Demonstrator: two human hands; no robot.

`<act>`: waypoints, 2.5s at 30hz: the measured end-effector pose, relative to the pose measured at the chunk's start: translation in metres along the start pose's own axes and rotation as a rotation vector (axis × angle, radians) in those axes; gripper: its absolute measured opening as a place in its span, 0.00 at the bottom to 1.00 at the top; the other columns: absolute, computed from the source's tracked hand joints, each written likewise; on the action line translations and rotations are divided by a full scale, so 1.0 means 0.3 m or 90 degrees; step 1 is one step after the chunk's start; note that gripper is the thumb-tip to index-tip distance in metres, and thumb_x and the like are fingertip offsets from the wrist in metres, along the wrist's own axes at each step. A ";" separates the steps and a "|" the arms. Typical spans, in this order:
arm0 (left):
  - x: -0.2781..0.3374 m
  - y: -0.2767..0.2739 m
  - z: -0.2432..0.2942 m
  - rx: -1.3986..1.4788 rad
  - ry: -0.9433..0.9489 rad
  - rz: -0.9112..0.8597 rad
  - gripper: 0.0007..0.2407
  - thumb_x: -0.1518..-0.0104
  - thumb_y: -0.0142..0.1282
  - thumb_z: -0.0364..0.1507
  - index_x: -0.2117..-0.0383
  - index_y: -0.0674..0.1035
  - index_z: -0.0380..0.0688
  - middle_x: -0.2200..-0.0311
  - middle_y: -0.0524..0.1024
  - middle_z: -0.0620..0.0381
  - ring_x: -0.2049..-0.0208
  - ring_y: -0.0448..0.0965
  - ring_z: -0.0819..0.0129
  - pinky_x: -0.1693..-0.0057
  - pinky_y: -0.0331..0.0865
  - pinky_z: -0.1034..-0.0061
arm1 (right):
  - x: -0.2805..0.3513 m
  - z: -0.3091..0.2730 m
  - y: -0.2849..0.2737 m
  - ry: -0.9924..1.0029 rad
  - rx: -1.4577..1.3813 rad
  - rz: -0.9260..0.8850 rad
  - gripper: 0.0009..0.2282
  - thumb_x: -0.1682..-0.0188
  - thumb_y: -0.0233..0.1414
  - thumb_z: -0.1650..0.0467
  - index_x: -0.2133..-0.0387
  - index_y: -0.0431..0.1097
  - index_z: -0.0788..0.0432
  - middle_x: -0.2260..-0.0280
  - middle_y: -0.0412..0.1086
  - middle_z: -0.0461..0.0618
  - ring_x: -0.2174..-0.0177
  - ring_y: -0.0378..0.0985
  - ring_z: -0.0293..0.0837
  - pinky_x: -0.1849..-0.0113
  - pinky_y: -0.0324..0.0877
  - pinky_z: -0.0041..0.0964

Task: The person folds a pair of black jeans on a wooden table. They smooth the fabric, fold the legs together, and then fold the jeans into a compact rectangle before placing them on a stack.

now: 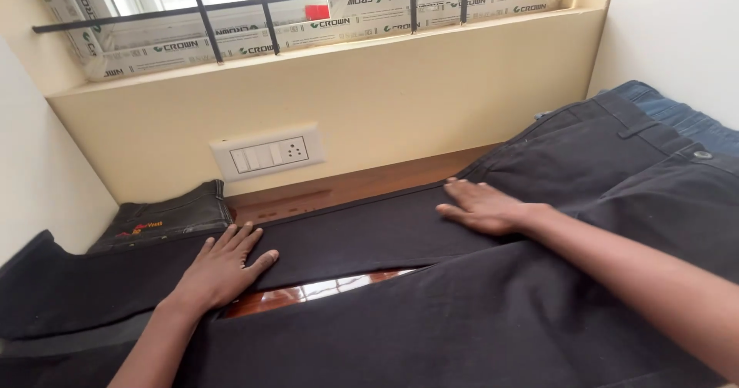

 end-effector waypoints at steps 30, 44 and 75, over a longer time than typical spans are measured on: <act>0.627 -0.089 0.699 0.110 0.229 0.098 0.32 0.35 0.34 0.48 0.32 0.54 0.36 0.28 0.46 0.47 0.27 0.41 0.55 0.31 0.33 0.51 | 0.649 -0.591 0.076 -0.161 0.027 0.178 0.37 0.45 0.36 0.48 0.33 0.46 0.66 0.31 0.44 0.61 0.32 0.42 0.53 0.37 0.38 0.46; 0.801 -0.025 -0.095 0.058 -0.004 0.023 0.33 0.37 0.31 0.53 0.28 0.45 0.51 0.25 0.37 0.62 0.26 0.33 0.70 0.27 0.30 0.65 | 0.744 -0.649 0.142 -0.464 0.320 0.552 0.25 0.42 0.31 0.59 0.29 0.41 0.33 0.27 0.35 0.63 0.29 0.36 0.58 0.37 0.40 0.53; 0.856 0.040 -0.554 0.005 -0.173 0.095 0.37 0.40 0.31 0.58 0.29 0.47 0.47 0.26 0.37 0.54 0.26 0.34 0.63 0.27 0.32 0.64 | 0.584 -0.397 0.217 -0.189 0.329 0.389 0.41 0.52 0.28 0.41 0.28 0.39 0.48 0.27 0.35 0.45 0.29 0.32 0.44 0.35 0.35 0.47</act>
Point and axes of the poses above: each hand's wrist, its own x-axis away from the middle knuckle, its own y-axis out of the palm, z = x × y, the point moved 10 cm from there along -x, towards the middle knuckle
